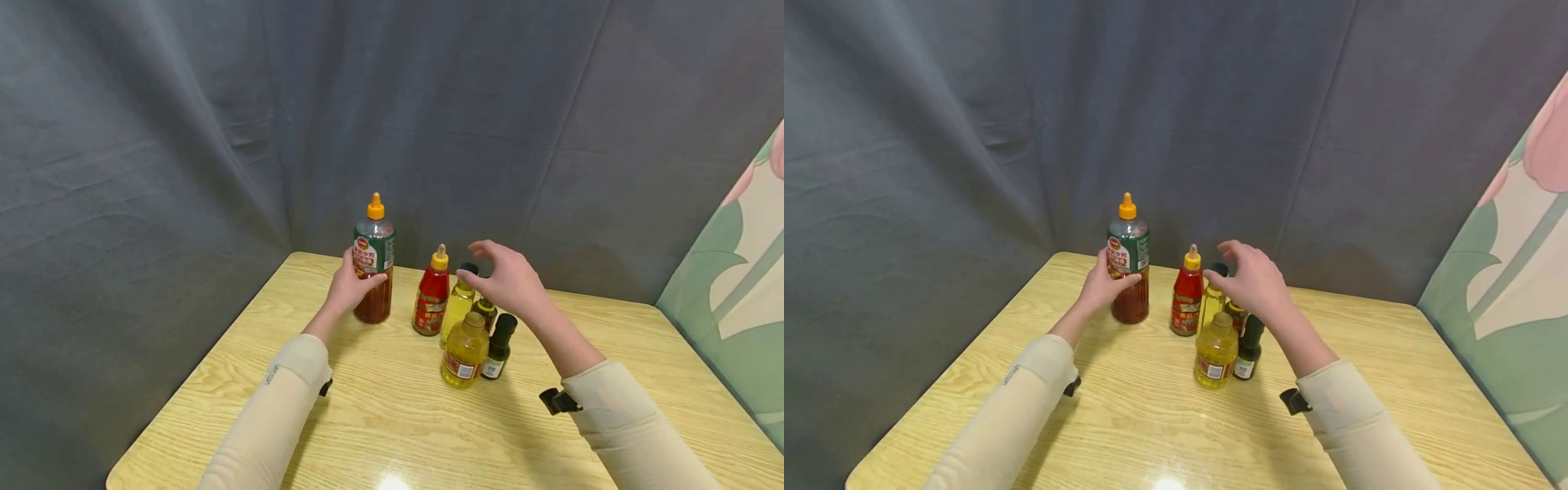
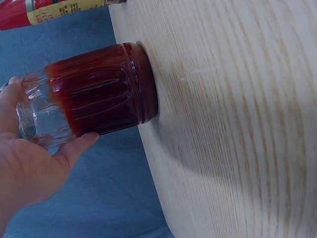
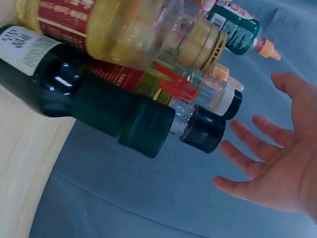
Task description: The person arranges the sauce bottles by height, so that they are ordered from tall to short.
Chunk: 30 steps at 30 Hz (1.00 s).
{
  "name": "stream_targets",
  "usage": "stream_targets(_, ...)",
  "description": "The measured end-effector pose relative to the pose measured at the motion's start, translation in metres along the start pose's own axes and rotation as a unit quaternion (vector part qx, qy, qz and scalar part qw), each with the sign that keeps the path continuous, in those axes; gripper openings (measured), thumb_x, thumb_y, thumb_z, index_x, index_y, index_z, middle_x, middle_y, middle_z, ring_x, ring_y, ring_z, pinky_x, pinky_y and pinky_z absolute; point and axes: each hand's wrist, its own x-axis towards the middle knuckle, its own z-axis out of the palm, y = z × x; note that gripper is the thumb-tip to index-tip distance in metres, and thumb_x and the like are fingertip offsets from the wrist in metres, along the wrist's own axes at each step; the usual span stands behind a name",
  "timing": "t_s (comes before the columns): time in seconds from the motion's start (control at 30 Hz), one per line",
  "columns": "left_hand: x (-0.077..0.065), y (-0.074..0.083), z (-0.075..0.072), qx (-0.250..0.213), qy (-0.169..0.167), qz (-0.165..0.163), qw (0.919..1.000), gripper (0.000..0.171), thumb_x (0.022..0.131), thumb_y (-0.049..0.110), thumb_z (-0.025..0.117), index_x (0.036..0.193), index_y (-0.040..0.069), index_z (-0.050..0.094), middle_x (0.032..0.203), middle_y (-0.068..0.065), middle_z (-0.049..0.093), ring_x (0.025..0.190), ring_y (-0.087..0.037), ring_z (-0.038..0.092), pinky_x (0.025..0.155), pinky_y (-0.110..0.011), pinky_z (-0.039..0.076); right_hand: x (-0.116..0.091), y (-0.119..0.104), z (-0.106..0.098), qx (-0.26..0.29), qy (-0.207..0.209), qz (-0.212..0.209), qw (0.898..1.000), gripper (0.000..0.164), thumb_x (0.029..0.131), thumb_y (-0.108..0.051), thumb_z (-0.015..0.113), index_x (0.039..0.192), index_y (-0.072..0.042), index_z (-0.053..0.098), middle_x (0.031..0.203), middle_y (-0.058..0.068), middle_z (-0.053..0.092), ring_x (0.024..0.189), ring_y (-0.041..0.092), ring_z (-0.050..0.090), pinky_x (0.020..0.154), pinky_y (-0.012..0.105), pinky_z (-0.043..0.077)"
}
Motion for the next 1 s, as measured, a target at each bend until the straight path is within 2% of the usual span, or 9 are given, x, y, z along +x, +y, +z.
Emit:
stream_targets(0.3, -0.002, 0.000, 0.002, 0.002, 0.005, 0.005, 1.0000, 0.092, 0.087, 0.037, 0.082, 0.156, 0.015, 0.025, 0.143, -0.015, 0.053, 0.131, -0.032, 0.051, 0.110, -0.049, 0.040, 0.031, -0.002, 0.009, 0.036, -0.046, 0.032, 0.998, 0.060, 0.092, -0.041, 0.074, 0.139, -0.010, 0.054, 0.133, 0.018, 0.061, 0.121, 0.039, 0.056, 0.094, 0.056, 0.049)
stream_targets(0.57, -0.003, 0.000, 0.005, -0.001, 0.007, 0.002, 1.0000, 0.091, 0.088, 0.038, 0.081, 0.156, 0.015, 0.025, 0.143, -0.015, 0.053, 0.131, -0.032, 0.051, 0.111, -0.050, 0.039, 0.047, -0.006, 0.018, 0.007, -0.069, 0.058, 0.996, 0.062, 0.088, -0.044, 0.077, 0.135, -0.007, 0.059, 0.125, 0.016, 0.066, 0.109, 0.036, 0.061, 0.088, 0.052, 0.053)
stream_targets(0.77, -0.004, -0.001, 0.005, -0.003, 0.010, -0.005, 0.9999, 0.091, 0.087, 0.038, 0.081, 0.156, 0.016, 0.025, 0.143, -0.015, 0.053, 0.131, -0.032, 0.051, 0.111, -0.050, 0.039, 0.054, -0.007, 0.023, -0.010, -0.083, 0.059, 0.995, 0.059, 0.087, -0.041, 0.078, 0.131, -0.005, 0.063, 0.119, 0.014, 0.068, 0.103, 0.032, 0.064, 0.086, 0.050, 0.053)
stream_targets(0.87, -0.005, -0.001, 0.006, -0.006, 0.011, -0.006, 0.9999, 0.091, 0.087, 0.038, 0.081, 0.156, 0.016, 0.026, 0.142, -0.014, 0.054, 0.130, -0.032, 0.051, 0.110, -0.049, 0.040, 0.056, -0.006, 0.025, -0.025, -0.091, 0.054, 0.994, 0.057, 0.088, -0.039, 0.078, 0.131, -0.004, 0.064, 0.119, 0.015, 0.068, 0.104, 0.033, 0.063, 0.093, 0.055, 0.048)
stream_targets(1.0, -0.005, 0.000, 0.007, -0.007, 0.013, -0.003, 0.9999, 0.090, 0.087, 0.036, 0.082, 0.155, 0.016, 0.027, 0.141, -0.014, 0.054, 0.129, -0.032, 0.052, 0.110, -0.049, 0.040, 0.061, -0.004, 0.026, -0.052, -0.093, 0.041, 0.993, 0.052, 0.089, -0.035, 0.078, 0.129, -0.004, 0.067, 0.120, 0.015, 0.069, 0.108, 0.037, 0.060, 0.103, 0.069, 0.032)
